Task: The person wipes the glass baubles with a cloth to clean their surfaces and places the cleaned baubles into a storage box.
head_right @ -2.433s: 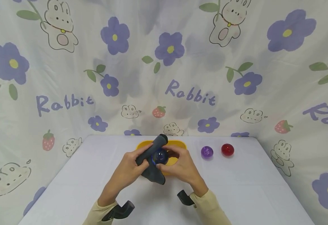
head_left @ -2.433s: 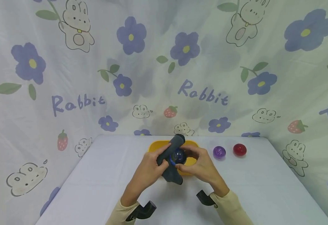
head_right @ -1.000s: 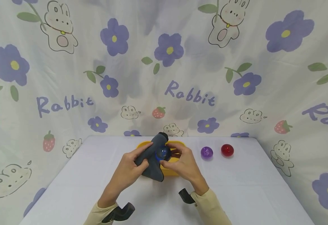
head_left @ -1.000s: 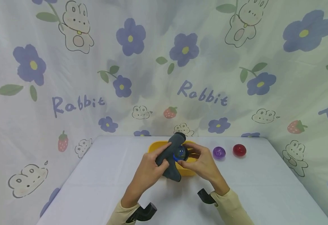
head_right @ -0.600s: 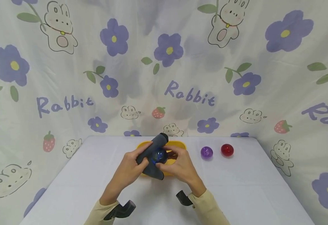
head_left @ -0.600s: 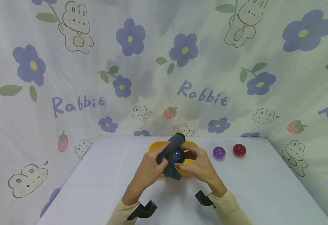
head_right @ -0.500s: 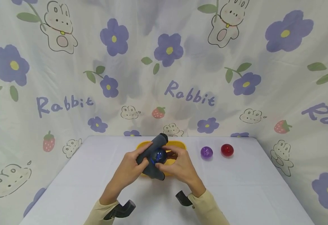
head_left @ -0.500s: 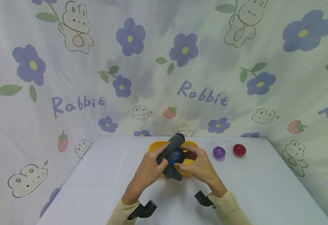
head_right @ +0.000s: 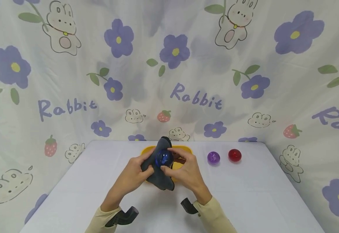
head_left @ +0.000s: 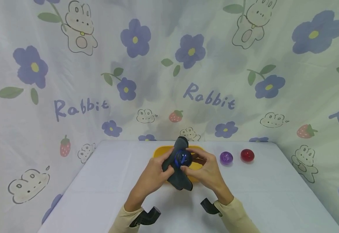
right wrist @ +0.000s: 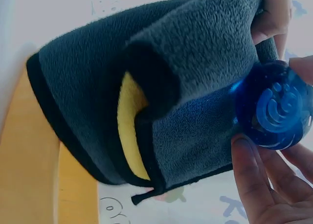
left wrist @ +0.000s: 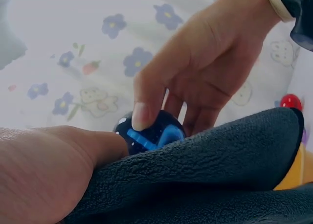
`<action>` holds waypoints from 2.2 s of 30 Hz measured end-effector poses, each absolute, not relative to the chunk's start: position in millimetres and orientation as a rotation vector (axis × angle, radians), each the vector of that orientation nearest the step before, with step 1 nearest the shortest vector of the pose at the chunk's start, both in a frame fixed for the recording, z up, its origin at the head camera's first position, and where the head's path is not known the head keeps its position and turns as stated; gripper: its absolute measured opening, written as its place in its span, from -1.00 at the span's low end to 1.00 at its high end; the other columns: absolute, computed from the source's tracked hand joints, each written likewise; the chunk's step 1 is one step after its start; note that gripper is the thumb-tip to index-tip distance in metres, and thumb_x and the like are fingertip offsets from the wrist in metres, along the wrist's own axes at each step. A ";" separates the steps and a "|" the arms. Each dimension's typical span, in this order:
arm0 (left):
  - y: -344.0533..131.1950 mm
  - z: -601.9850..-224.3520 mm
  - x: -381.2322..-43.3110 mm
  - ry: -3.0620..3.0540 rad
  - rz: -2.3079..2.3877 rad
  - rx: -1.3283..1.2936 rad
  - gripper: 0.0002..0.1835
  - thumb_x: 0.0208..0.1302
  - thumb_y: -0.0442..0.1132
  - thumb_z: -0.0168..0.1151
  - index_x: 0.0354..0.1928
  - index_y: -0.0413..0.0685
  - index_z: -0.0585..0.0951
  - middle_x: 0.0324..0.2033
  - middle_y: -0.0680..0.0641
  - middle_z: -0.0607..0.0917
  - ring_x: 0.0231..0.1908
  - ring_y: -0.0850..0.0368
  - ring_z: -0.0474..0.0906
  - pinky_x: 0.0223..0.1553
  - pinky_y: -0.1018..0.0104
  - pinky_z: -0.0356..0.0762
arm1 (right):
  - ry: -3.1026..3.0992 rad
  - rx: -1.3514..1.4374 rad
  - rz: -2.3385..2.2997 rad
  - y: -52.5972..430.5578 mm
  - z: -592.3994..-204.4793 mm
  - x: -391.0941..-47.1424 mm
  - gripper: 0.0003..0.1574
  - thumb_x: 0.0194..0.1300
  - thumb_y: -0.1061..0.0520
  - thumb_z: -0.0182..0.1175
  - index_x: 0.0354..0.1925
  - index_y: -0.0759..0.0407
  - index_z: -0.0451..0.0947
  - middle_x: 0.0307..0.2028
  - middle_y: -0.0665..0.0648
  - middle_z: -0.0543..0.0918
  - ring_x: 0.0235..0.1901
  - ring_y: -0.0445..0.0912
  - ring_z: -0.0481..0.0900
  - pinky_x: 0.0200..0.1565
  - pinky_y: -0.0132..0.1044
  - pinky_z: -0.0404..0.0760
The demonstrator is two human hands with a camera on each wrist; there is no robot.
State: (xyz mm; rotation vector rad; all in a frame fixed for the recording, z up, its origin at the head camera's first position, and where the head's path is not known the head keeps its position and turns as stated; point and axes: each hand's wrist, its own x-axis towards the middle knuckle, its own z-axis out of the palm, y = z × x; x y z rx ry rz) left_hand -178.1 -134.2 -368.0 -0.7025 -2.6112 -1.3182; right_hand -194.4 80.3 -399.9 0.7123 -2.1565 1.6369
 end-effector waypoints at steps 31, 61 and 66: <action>-133.6 -363.6 -174.2 -2.624 -1.352 -0.712 -0.32 0.25 -0.44 0.18 0.46 -0.25 0.42 -0.45 -0.09 0.58 -0.75 0.38 0.29 -0.67 0.55 0.27 | -2.210 0.705 1.577 83.7 -401.4 -200.4 -0.20 0.00 0.27 0.57 0.24 0.10 0.56 0.15 0.18 0.67 0.07 0.08 0.73 0.12 -0.07 0.69; -133.1 -361.6 -171.4 -2.531 -1.343 -0.699 -0.32 0.22 -0.47 0.15 0.44 -0.10 0.49 -0.10 -0.24 0.72 -0.57 0.30 0.50 -0.60 0.50 0.38 | -2.310 0.793 1.459 86.1 -399.2 -200.0 -0.25 -0.07 0.22 0.61 0.15 0.17 0.64 -0.04 0.09 0.75 -0.17 -0.12 0.73 0.06 -0.24 0.73; -132.1 -362.1 -171.9 -2.528 -1.276 -0.702 -0.32 0.18 -0.49 0.16 0.42 -0.13 0.51 -0.07 -0.26 0.74 -0.50 0.26 0.52 -0.57 0.47 0.41 | -2.306 0.813 1.474 84.9 -397.3 -196.7 -0.28 -0.04 0.20 0.60 0.14 0.18 0.64 -0.03 0.10 0.76 -0.14 -0.10 0.74 0.05 -0.27 0.73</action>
